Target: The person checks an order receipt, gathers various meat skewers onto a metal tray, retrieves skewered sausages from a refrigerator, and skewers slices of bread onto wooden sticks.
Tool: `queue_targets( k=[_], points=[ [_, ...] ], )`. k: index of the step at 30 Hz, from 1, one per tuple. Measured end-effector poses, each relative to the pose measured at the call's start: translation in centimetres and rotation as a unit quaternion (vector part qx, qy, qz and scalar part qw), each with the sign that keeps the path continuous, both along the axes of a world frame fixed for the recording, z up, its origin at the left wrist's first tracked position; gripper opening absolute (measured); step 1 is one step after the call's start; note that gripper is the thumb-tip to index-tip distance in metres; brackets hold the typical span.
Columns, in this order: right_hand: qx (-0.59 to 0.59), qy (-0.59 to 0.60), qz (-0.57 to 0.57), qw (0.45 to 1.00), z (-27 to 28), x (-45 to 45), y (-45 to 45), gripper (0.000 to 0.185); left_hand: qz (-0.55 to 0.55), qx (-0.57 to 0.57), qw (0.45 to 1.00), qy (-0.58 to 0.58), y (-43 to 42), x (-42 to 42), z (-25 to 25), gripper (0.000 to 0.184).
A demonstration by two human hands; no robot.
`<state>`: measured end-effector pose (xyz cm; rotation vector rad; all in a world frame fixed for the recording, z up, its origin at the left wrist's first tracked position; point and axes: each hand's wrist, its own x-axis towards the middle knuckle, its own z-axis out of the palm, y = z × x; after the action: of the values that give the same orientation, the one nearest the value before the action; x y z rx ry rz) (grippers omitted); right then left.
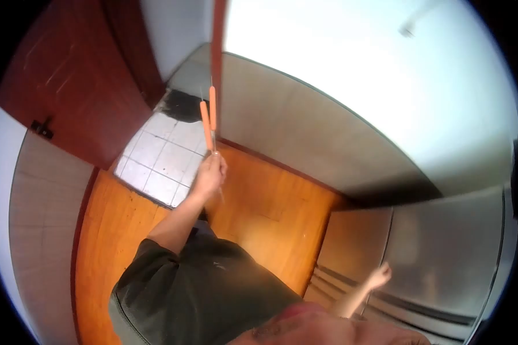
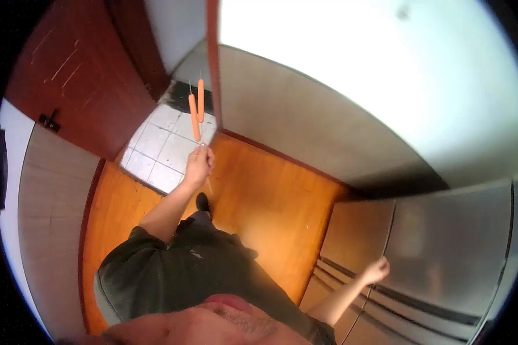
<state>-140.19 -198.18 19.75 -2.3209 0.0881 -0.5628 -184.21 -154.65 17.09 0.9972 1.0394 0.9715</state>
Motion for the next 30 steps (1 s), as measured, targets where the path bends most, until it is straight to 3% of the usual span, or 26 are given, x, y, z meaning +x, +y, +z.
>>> queue_targets(
  k=[1, 2, 3, 4, 5, 6, 7, 8, 10, 13, 16, 19, 21, 23, 26, 27, 30],
  points=[
    [0.018, 0.046, 0.160, 0.986, -2.2, -2.1, 6.1, 0.035, 0.020, -0.023, 0.999, -0.043, 2.0, -1.1, -0.3, 0.040],
    [0.045, 0.112, 0.242, 0.963, -3.8, -6.0, 13.9, 0.029, 0.022, -0.012, 0.998, -0.055, 4.5, -2.4, -0.8, 0.040],
    [0.107, 0.282, 0.314, 0.900, -1.5, -13.3, 23.4, 0.026, 0.024, 0.000, 0.997, -0.067, 7.2, -3.7, -1.4, 0.039],
    [0.283, 0.348, 0.345, 0.825, -5.5, -18.0, 29.6, 0.026, 0.022, 0.003, 0.997, -0.076, 8.9, -5.0, -2.2, 0.039],
    [0.285, 0.398, 0.448, 0.748, -6.2, -23.9, 35.5, 0.030, 0.036, -0.005, 0.998, -0.057, 10.6, -6.0, -2.5, 0.039],
    [0.319, 0.459, 0.451, 0.696, -7.3, -29.3, 41.4, 0.026, 0.052, -0.001, 0.998, -0.040, 13.1, -6.9, -2.4, 0.039],
    [0.372, 0.503, 0.489, 0.608, -7.5, -34.1, 46.4, 0.024, 0.065, 0.005, 0.998, -0.022, 15.6, -7.7, -1.8, 0.039],
    [0.392, 0.547, 0.450, 0.587, -5.6, -39.0, 50.7, 0.025, 0.080, 0.009, 0.996, -0.039, 17.8, -8.4, -0.9, 0.039],
    [0.427, 0.598, 0.464, 0.494, -4.2, -43.9, 57.7, 0.031, 0.107, 0.015, 0.991, -0.085, 21.7, -9.4, 0.4, 0.039],
    [0.464, 0.650, 0.460, 0.388, -2.7, -47.1, 67.4, 0.042, 0.110, 0.062, 0.992, -0.029, 28.5, -11.6, 1.3, 0.040],
    [0.469, 0.655, 0.473, 0.357, -2.0, -48.9, 76.0, 0.047, 0.109, 0.120, 0.986, 0.030, 35.7, -13.3, -0.3, 0.039],
    [0.459, 0.703, 0.433, 0.327, -4.8, -48.6, 85.8, 0.049, 0.086, 0.170, 0.972, 0.135, 43.9, -14.4, -2.7, 0.039],
    [0.453, 0.712, 0.435, 0.314, -7.3, -49.2, 92.1, 0.043, 0.089, 0.194, 0.959, 0.187, 48.3, -15.3, -1.0, 0.038],
    [0.443, 0.708, 0.460, 0.301, -7.6, -51.2, 99.5, 0.038, 0.077, 0.176, 0.965, 0.181, 55.3, -16.7, -2.1, 0.036],
    [0.421, 0.674, 0.496, 0.350, -7.7, -55.7, 108.2, 0.037, 0.041, 0.137, 0.963, 0.230, 64.1, -21.0, -1.9, 0.037],
    [0.405, 0.663, 0.548, 0.310, -7.5, -56.3, 111.2, 0.034, 0.030, 0.130, 0.960, 0.247, 67.1, -22.5, -1.3, 0.038],
    [0.317, 0.736, 0.519, 0.297, -6.8, -56.9, 118.8, 0.033, -0.021, 0.134, 0.946, 0.293, 74.8, -25.6, -3.4, 0.039]
  ],
)
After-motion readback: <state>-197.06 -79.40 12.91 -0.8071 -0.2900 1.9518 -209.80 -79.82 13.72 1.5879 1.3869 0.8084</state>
